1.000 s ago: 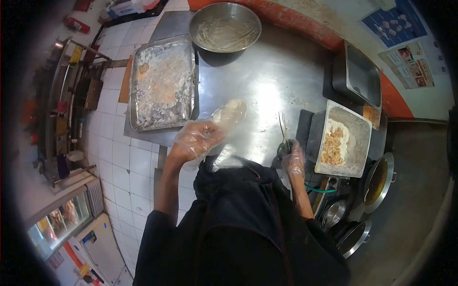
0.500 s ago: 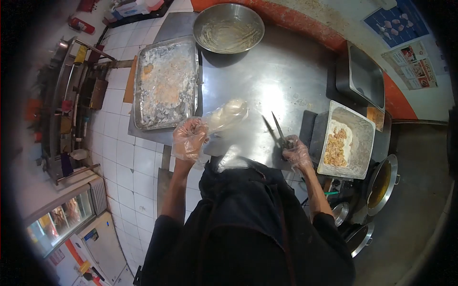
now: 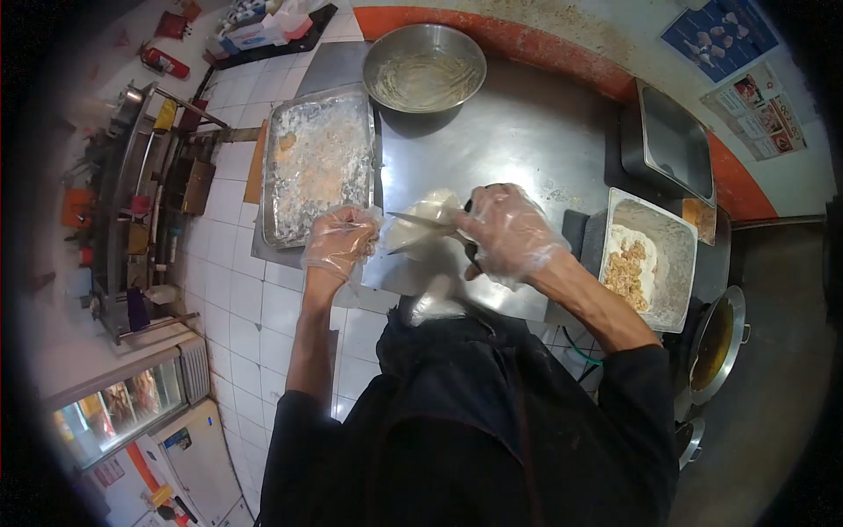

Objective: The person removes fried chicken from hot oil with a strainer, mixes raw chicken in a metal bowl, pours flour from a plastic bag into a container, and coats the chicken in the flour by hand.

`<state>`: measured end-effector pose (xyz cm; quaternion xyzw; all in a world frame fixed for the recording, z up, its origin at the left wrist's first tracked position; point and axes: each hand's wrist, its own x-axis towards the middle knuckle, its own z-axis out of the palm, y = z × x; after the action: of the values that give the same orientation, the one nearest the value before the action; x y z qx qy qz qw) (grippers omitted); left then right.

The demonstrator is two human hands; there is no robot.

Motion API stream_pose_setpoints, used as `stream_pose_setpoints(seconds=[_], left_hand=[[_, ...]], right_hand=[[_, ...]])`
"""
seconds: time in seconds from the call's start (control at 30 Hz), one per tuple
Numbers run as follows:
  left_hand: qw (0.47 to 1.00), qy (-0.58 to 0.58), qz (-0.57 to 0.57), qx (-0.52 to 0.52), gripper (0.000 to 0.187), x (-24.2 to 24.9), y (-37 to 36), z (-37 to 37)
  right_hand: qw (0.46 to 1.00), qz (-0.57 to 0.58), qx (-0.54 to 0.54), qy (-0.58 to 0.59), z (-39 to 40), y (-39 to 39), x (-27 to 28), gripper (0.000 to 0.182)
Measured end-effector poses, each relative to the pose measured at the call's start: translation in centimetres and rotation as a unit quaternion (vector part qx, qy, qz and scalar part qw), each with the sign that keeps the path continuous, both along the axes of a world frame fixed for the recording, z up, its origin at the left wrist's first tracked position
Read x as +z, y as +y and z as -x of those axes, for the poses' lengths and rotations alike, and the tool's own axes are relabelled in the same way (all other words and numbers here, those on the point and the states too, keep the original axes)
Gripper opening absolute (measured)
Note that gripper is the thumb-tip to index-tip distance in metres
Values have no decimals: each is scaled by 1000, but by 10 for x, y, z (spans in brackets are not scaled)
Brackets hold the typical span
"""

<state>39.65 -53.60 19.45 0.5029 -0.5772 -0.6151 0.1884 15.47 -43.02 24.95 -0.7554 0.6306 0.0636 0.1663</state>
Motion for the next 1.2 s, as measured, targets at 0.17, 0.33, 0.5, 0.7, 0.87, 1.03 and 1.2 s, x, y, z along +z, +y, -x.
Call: stream_pose_setpoints(seconds=[0.17, 0.33, 0.5, 0.7, 0.87, 1.03, 1.2], left_hand=[[979, -89, 176, -44, 20, 15, 12, -4], [968, -140, 202, -54, 24, 18, 19, 6], [949, -148, 267, -83, 20, 11, 17, 9], [944, -148, 282, -92, 18, 6, 9, 12], [936, -141, 305, -103, 17, 5, 9, 17], [953, -117, 265, -83, 20, -7, 6, 11], [979, -108, 161, -64, 23, 8, 16, 17]], right_hand=[[995, 59, 72, 37, -7, -15, 2, 69], [995, 46, 78, 48, -10, -17, -6, 71], [997, -1, 79, 17, -8, -16, 2, 64], [990, -104, -7, -94, 6, -5, -51, 63], [998, -4, 48, -41, -3, -5, -42, 60], [996, -13, 44, -75, -2, -7, -59, 68], [996, -15, 29, -82, -9, -4, -41, 69]])
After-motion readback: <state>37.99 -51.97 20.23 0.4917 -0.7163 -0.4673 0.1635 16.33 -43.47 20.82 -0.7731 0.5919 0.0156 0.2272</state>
